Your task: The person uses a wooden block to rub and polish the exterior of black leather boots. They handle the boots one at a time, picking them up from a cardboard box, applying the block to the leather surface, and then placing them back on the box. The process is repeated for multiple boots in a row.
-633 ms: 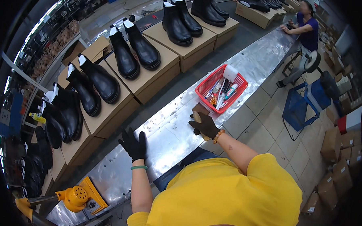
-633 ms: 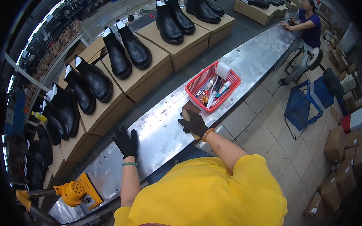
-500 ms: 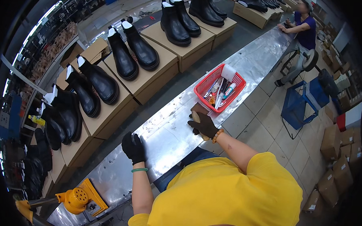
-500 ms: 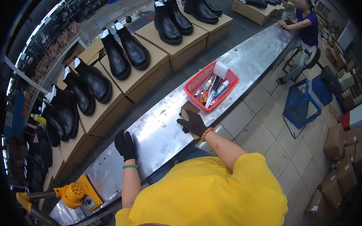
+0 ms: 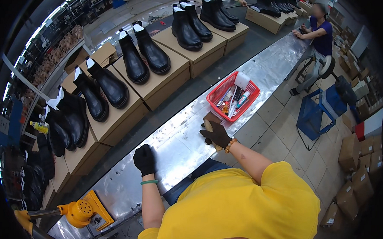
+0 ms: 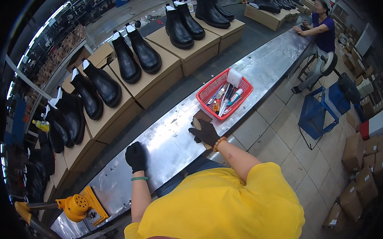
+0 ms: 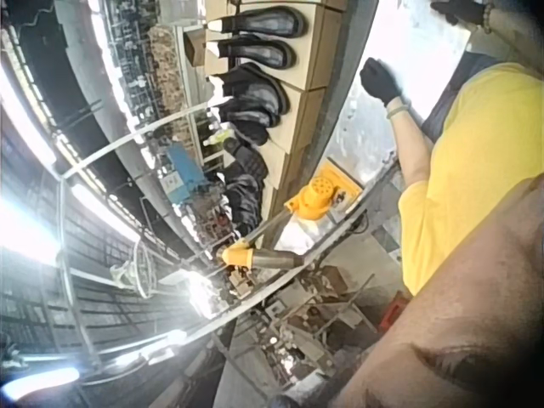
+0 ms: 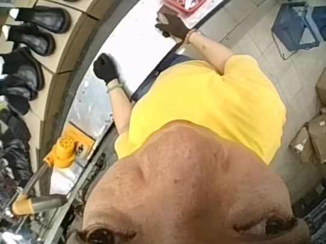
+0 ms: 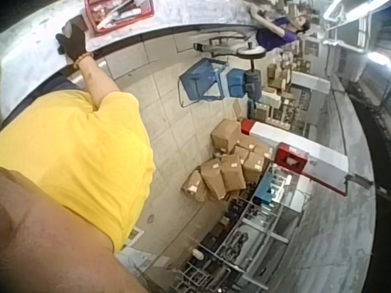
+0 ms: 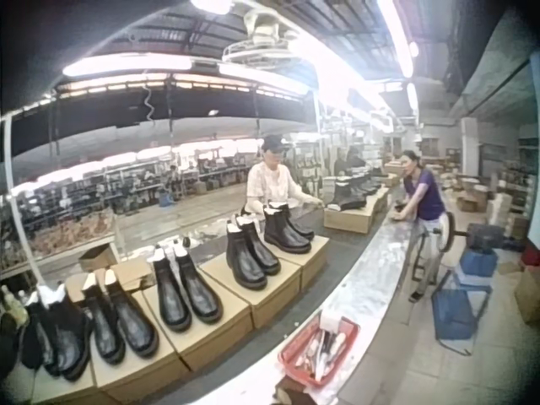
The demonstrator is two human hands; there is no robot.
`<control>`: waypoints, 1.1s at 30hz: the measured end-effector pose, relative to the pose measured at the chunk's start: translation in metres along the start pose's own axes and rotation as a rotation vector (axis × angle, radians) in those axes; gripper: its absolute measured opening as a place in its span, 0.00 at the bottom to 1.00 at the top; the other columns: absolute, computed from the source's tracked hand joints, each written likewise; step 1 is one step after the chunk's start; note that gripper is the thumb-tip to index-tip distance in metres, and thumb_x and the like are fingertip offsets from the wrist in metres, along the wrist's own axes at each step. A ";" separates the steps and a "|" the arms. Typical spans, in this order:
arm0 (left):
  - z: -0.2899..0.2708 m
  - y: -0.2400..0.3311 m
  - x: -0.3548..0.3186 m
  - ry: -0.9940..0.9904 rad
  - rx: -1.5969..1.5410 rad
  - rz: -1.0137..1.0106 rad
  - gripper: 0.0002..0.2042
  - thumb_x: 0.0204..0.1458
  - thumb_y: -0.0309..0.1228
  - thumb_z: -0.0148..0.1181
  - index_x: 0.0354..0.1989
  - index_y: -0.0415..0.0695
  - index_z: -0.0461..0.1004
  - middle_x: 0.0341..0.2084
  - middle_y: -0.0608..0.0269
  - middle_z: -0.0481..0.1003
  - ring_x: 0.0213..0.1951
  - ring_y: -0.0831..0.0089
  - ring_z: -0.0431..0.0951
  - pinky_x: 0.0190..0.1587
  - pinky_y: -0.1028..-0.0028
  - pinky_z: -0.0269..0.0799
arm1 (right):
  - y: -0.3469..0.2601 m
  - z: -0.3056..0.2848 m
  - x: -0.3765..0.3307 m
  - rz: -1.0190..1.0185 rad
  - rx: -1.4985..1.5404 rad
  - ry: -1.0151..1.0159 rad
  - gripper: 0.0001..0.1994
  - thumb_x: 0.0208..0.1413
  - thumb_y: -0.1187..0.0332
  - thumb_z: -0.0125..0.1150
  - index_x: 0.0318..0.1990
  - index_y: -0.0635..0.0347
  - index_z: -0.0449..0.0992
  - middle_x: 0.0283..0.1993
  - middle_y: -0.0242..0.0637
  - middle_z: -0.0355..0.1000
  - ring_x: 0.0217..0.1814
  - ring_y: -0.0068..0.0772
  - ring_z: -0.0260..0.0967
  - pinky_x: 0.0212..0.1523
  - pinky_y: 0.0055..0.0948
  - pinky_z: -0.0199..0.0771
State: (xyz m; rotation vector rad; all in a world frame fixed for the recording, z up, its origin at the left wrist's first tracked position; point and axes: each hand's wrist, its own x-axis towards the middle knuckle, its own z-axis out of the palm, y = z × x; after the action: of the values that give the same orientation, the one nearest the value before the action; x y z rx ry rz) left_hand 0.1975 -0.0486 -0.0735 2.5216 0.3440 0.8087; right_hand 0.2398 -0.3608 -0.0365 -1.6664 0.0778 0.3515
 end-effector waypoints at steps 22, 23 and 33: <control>-0.005 0.006 0.002 -0.053 0.021 0.003 0.12 0.50 0.36 0.50 0.21 0.45 0.75 0.18 0.54 0.72 0.23 0.57 0.72 0.26 0.62 0.65 | 0.000 -0.003 -0.001 -0.044 -0.034 -0.012 0.19 0.50 0.63 0.64 0.46 0.63 0.69 0.29 0.35 0.70 0.19 0.22 0.68 0.20 0.23 0.72; -0.007 0.008 0.002 -0.049 0.017 0.012 0.12 0.50 0.36 0.50 0.20 0.44 0.75 0.18 0.54 0.72 0.23 0.57 0.72 0.26 0.62 0.65 | 0.000 -0.003 -0.001 -0.043 -0.028 -0.014 0.19 0.50 0.64 0.64 0.46 0.64 0.69 0.30 0.34 0.70 0.19 0.22 0.68 0.21 0.22 0.72; -0.008 0.012 0.002 -0.037 0.018 0.052 0.14 0.51 0.35 0.48 0.18 0.41 0.72 0.16 0.52 0.70 0.21 0.56 0.70 0.25 0.61 0.63 | 0.001 -0.003 0.000 -0.038 0.010 -0.018 0.21 0.48 0.63 0.65 0.47 0.63 0.68 0.32 0.33 0.70 0.19 0.21 0.67 0.19 0.21 0.71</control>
State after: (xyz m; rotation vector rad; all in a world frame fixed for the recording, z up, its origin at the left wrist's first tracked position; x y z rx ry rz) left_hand 0.1953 -0.0550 -0.0604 2.5683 0.2759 0.7806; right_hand 0.2397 -0.3643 -0.0376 -1.6520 0.0341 0.3367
